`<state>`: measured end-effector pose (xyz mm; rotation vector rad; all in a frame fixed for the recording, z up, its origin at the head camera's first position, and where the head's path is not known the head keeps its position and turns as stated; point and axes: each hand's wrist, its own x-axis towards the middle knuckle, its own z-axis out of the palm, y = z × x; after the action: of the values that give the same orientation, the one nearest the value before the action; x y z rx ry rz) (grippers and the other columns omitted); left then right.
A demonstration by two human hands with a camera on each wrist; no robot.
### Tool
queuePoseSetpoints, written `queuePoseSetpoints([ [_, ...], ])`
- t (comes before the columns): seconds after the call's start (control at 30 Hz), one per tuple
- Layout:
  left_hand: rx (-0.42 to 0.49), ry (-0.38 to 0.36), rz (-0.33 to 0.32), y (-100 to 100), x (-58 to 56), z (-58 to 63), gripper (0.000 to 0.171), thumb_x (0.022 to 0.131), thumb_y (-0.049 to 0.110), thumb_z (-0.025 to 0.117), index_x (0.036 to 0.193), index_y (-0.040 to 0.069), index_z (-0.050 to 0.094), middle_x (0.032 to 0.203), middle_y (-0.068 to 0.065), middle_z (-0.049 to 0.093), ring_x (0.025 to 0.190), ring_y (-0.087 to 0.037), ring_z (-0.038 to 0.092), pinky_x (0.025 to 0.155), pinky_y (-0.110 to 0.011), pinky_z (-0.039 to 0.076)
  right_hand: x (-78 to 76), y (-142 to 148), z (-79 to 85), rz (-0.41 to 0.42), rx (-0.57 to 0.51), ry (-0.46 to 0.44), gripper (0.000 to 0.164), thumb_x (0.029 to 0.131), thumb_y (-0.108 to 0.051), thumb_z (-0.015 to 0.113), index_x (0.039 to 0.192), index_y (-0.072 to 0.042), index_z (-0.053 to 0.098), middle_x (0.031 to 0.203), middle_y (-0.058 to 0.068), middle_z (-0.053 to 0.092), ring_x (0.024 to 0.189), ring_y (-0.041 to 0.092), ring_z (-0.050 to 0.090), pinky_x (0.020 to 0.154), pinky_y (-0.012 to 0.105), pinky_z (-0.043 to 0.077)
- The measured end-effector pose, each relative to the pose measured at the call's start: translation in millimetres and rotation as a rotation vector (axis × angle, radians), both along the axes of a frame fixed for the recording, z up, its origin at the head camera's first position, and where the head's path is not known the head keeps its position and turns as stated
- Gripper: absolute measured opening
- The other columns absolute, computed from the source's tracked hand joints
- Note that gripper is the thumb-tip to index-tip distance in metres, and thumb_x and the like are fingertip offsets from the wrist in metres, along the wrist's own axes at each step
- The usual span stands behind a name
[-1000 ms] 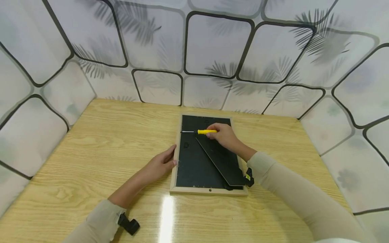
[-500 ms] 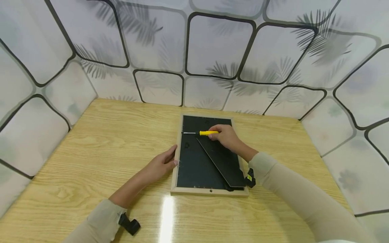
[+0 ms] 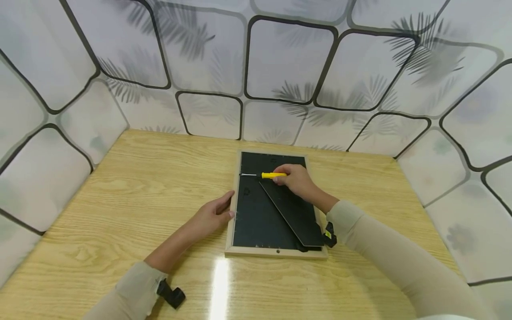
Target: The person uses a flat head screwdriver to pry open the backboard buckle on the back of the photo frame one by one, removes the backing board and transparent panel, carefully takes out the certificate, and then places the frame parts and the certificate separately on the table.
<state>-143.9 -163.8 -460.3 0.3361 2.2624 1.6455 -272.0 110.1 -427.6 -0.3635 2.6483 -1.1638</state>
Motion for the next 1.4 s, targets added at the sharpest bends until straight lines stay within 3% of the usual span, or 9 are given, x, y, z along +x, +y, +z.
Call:
queuePoseSetpoints([
  [0.4,-0.016,0.02,0.008,0.5,-0.1,1.3,0.065,0.106,0.014,0.053,0.162,0.009,0.02,0.167,-0.012,0.019,0.154,-0.027,0.021,0.123,-0.046,0.025,-1.5,2.8,-3.4,0.011,0.026,0.021,0.027,0.094,-0.018,0.073,0.119,-0.008,0.074,0.118,0.01,0.073,0.099,0.025,0.066,0.085,0.039,0.056],
  [0.77,-0.013,0.015,0.011,1.9,-0.8,0.4,0.065,0.105,0.013,0.052,0.162,0.01,0.02,0.167,-0.011,0.019,0.154,-0.028,0.021,0.123,-0.047,0.024,-5.1,2.6,-3.4,-0.024,-0.1,-0.088,0.029,0.094,-0.007,0.07,0.123,0.0,0.07,0.123,0.018,0.069,0.098,0.022,0.073,0.08,0.028,0.061],
  [1.4,-0.027,0.006,0.014,1.2,-0.6,2.7,0.065,0.105,0.012,0.052,0.162,0.011,0.02,0.168,-0.011,0.018,0.154,-0.028,0.019,0.124,-0.048,0.022,-11.0,3.9,-3.7,-0.023,-0.221,-0.216,0.034,0.094,-0.002,0.069,0.128,0.004,0.066,0.131,0.022,0.064,0.097,0.016,0.072,0.082,0.027,0.061],
])
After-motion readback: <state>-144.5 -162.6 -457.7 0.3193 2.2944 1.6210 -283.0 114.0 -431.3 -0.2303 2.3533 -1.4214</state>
